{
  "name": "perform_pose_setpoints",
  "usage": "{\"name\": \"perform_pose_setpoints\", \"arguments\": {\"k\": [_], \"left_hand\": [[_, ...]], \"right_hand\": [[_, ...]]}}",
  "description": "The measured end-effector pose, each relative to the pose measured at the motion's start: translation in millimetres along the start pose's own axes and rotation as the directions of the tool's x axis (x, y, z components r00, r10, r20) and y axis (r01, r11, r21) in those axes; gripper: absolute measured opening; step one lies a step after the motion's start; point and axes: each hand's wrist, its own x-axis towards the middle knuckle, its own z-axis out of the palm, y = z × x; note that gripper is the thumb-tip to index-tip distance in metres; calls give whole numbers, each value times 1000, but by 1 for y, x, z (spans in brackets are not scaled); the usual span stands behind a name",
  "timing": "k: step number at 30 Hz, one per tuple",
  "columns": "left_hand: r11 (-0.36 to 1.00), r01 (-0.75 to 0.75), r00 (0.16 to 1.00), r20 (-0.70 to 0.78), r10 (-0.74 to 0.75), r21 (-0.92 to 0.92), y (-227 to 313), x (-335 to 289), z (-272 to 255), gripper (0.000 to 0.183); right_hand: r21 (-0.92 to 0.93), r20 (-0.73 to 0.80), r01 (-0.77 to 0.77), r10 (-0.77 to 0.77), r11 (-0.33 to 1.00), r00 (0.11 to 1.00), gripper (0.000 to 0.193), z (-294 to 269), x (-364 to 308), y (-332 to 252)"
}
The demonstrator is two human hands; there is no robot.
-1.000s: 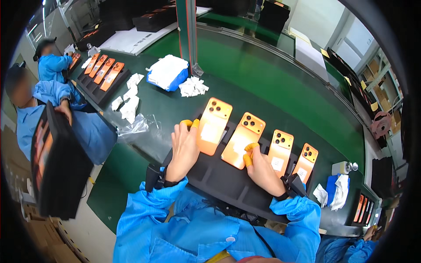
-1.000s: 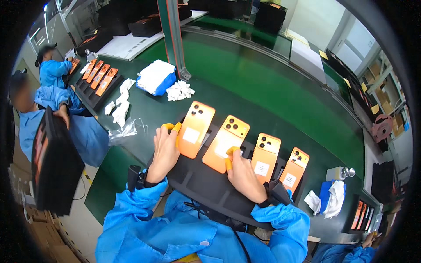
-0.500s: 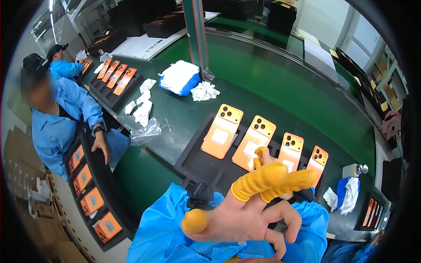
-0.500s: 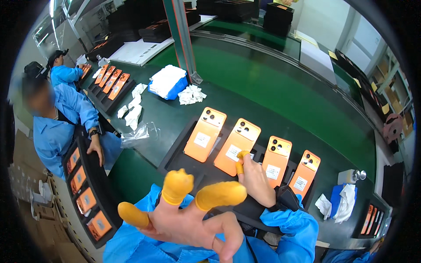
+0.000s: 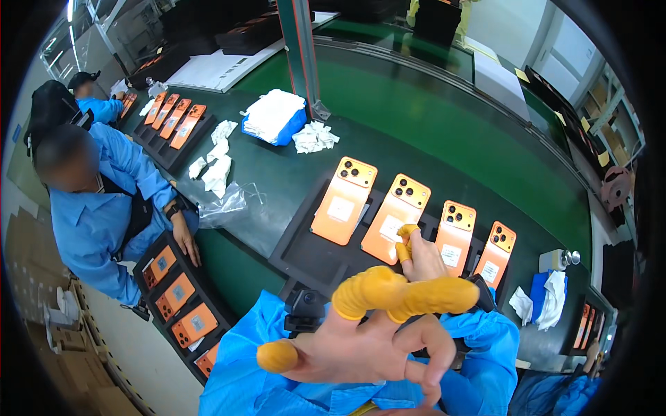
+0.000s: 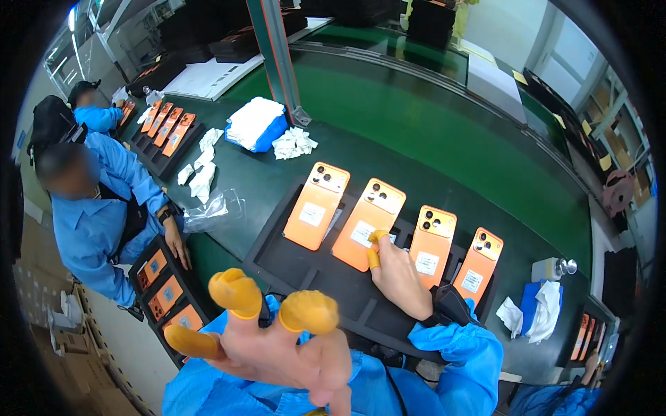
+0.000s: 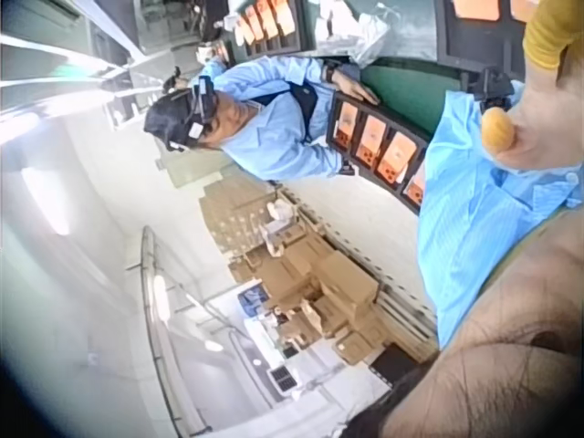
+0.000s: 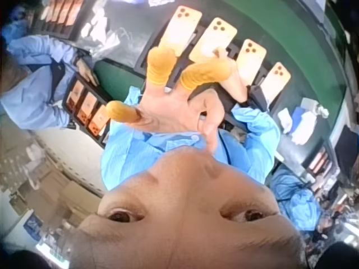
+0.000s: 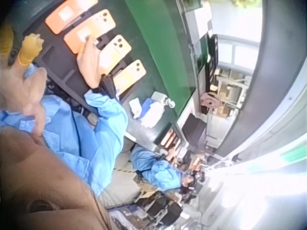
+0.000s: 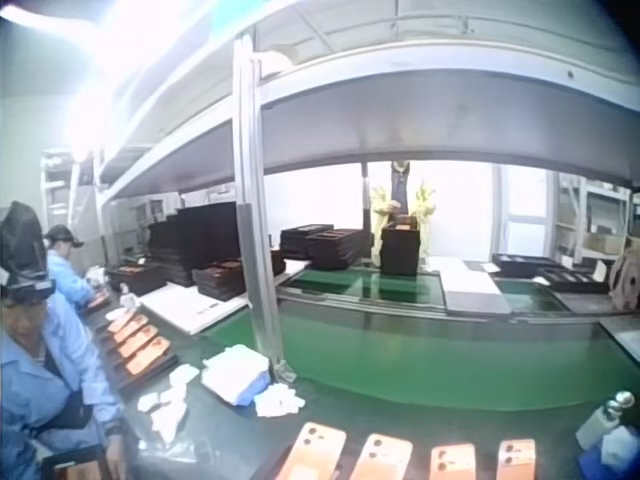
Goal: Cleaning the exterior and lenses of several orange smartphones on an assembly line.
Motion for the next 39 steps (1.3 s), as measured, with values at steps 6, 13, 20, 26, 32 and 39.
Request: {"name": "perform_pose_setpoints", "arguments": {"k": [6, 13, 20, 26, 32, 39], "left_hand": [[983, -137, 977, -180, 113, -123, -12, -6, 9, 104], [996, -17, 987, -162, 4, -83, -3, -17, 6, 99], [993, 121, 978, -173, -119, 4, 28, -37, 8, 87], [981, 112, 954, -258, -151, -158, 22, -20, 13, 89], [766, 302, 827, -244, -507, -568, 0, -6, 17, 105], [556, 625, 435, -346, -831, -549, 15, 13, 19, 69]], "right_hand": [[-21, 19, -28, 29, 999, 999, 22, 0, -1, 1], [-3, 3, -31, 31, 1000, 1000, 24, 4, -1, 2], [1, -18, 32, -32, 999, 999, 27, 2, 0, 8], [-2, -10, 11, -11, 1000, 1000, 27, 4, -1, 9], [-26, -9, -44, 44, 999, 999, 23, -6, -3, -2], [-31, 22, -41, 41, 999, 999, 22, 2, 1, 0]]}}
